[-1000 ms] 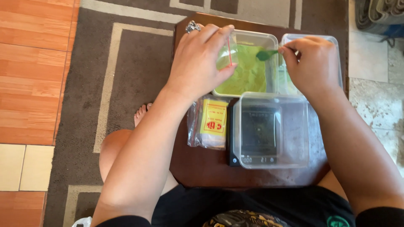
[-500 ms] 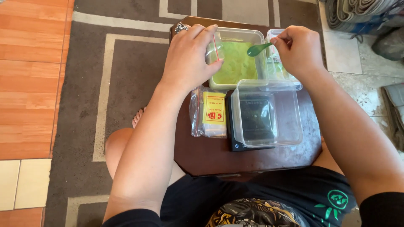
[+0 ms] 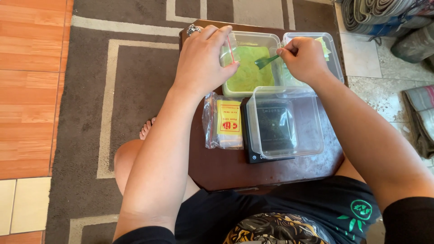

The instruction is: Scooping green powder from a container into small plastic bags and sealing them on a low table.

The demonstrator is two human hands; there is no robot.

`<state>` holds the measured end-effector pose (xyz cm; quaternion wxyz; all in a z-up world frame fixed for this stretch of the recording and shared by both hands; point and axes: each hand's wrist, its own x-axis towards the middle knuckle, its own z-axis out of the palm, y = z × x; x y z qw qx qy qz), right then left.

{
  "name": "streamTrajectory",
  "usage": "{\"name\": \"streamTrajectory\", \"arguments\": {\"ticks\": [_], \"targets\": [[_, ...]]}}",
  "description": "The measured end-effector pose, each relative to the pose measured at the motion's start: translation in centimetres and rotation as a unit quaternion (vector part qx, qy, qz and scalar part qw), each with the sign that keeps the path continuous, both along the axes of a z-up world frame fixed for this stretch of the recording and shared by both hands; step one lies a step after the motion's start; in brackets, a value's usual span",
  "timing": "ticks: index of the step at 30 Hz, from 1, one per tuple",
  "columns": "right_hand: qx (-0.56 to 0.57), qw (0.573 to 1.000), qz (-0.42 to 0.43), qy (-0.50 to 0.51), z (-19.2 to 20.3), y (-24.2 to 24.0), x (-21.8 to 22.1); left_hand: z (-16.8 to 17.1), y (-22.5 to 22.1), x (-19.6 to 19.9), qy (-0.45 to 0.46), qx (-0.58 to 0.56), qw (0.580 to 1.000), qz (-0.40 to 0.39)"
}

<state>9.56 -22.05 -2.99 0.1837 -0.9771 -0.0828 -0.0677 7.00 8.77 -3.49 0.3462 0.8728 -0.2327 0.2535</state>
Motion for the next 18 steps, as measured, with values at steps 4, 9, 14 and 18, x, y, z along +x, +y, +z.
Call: {"name": "streamTrajectory", "arguments": {"ticks": [4,9,14,18], "targets": [[0.033,0.998,-0.028,0.036,0.1,0.0,0.2,0.0,0.0,0.0,0.018,0.006,1.0,0.001],[0.064,0.996,-0.037,0.051,-0.1,-0.3,0.6,-0.3,-0.4,0.3,0.015,0.02,1.0,0.006],[0.143,0.984,-0.083,0.071,1.1,-0.6,0.3,0.0,-0.5,0.1,0.018,0.028,0.999,-0.002],[0.313,0.936,-0.107,0.119,2.1,-1.4,-0.2,-0.4,-1.4,0.4,0.04,0.012,0.998,-0.037]]}}
